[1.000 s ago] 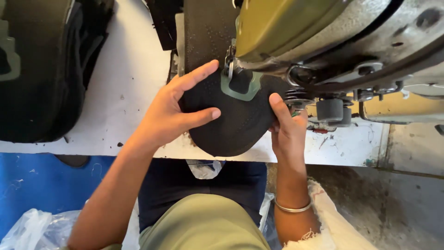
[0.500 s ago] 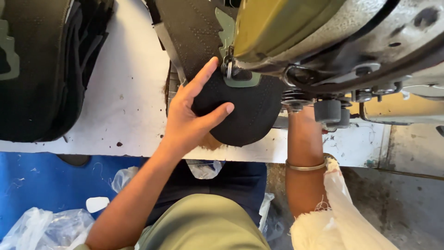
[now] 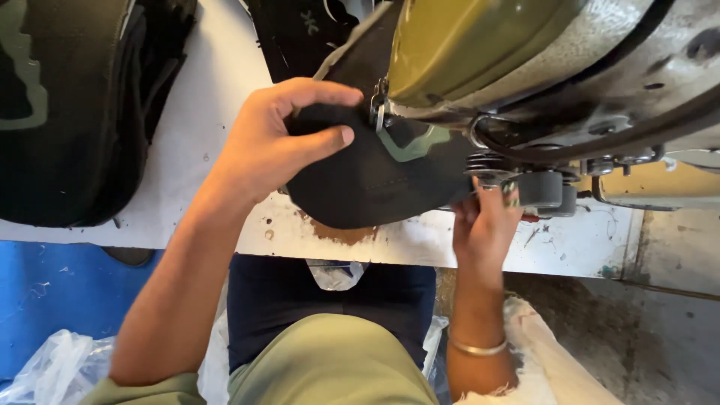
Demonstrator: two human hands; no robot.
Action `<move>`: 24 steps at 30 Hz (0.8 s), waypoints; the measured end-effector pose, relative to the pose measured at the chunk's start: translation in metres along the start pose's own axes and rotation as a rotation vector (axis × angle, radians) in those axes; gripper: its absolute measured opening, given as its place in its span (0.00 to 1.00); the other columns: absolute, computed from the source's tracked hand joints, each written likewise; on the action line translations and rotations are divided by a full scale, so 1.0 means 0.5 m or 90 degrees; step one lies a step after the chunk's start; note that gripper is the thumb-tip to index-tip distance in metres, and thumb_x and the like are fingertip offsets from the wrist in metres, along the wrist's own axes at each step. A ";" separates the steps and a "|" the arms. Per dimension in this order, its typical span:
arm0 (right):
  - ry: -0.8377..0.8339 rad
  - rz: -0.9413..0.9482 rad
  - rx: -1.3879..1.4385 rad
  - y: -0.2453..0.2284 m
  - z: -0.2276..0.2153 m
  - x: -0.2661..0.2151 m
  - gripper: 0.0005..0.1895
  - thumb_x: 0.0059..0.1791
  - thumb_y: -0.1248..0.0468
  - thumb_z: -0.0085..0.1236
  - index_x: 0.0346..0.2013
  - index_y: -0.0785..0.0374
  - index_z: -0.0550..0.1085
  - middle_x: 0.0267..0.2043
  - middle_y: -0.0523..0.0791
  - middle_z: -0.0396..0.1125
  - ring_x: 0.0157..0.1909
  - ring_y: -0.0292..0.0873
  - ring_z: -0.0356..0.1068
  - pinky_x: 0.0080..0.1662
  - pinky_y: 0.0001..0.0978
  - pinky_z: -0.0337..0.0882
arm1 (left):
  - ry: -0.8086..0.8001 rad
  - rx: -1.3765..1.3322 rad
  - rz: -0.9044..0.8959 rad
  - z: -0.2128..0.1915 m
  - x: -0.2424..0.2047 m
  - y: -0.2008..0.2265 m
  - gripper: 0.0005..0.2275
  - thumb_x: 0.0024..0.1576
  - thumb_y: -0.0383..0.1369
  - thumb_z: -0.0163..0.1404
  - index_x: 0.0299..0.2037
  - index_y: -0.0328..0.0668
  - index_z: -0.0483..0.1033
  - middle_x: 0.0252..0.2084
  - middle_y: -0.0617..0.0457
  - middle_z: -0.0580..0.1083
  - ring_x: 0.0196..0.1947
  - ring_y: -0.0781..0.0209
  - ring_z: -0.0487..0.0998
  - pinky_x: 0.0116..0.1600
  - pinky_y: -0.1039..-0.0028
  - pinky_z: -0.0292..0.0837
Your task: The person operates a sewing machine to stitch a light green plastic insert onto a black shoe sole. They repeatedly guide the sole under the needle, sew along the edges, and then remove the finished part to place it on a stack before picking up the next sole.
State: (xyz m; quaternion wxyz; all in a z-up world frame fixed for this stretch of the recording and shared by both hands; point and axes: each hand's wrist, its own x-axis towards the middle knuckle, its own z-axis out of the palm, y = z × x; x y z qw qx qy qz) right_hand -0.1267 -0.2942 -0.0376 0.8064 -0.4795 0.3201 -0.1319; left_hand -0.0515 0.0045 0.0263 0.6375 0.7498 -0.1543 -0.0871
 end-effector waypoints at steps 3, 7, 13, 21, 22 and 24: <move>-0.162 -0.090 -0.015 0.017 -0.007 -0.080 0.07 0.56 0.67 0.59 0.41 0.57 0.69 0.28 0.36 0.61 0.22 0.31 0.52 0.29 0.28 0.57 | 0.049 -0.113 0.042 0.030 -0.020 0.001 0.20 0.57 0.25 0.61 0.60 0.34 0.76 0.58 0.54 0.77 0.61 0.64 0.76 0.70 0.72 0.68; -0.166 -0.079 0.012 0.039 -0.012 -0.135 0.07 0.55 0.67 0.59 0.38 0.55 0.68 0.20 0.34 0.57 0.19 0.31 0.51 0.27 0.28 0.58 | 0.379 -0.137 0.047 0.166 -0.093 -0.023 0.27 0.62 0.28 0.59 0.70 0.34 0.62 0.63 0.48 0.69 0.63 0.62 0.71 0.67 0.70 0.71; -0.177 -0.057 -0.087 0.049 -0.008 -0.171 0.05 0.54 0.65 0.55 0.35 0.62 0.72 0.29 0.48 0.73 0.21 0.32 0.56 0.28 0.28 0.59 | 0.309 -0.310 -0.068 0.311 -0.146 -0.030 0.27 0.67 0.23 0.53 0.77 0.35 0.59 0.49 0.50 0.67 0.37 0.69 0.65 0.40 0.83 0.61; -0.323 -0.068 -0.379 0.076 -0.102 -0.141 0.10 0.57 0.64 0.55 0.36 0.67 0.80 0.35 0.45 0.76 0.36 0.34 0.73 0.41 0.24 0.72 | 0.313 -0.494 -0.028 0.270 -0.096 0.001 0.34 0.60 0.19 0.56 0.76 0.38 0.54 0.53 0.52 0.75 0.46 0.72 0.77 0.49 0.83 0.77; -0.375 -0.082 -0.493 0.079 -0.117 -0.135 0.08 0.54 0.65 0.58 0.39 0.67 0.80 0.36 0.43 0.76 0.35 0.33 0.70 0.39 0.24 0.69 | 0.297 -0.475 0.000 0.260 -0.095 -0.007 0.34 0.60 0.18 0.57 0.76 0.37 0.56 0.55 0.52 0.74 0.49 0.71 0.76 0.52 0.81 0.76; -0.427 -0.095 -0.609 0.082 -0.135 -0.124 0.07 0.52 0.66 0.60 0.41 0.66 0.81 0.36 0.41 0.76 0.34 0.33 0.67 0.36 0.24 0.66 | 0.282 -0.457 0.025 0.235 -0.093 -0.014 0.33 0.61 0.18 0.58 0.76 0.36 0.57 0.57 0.52 0.72 0.51 0.70 0.75 0.55 0.80 0.75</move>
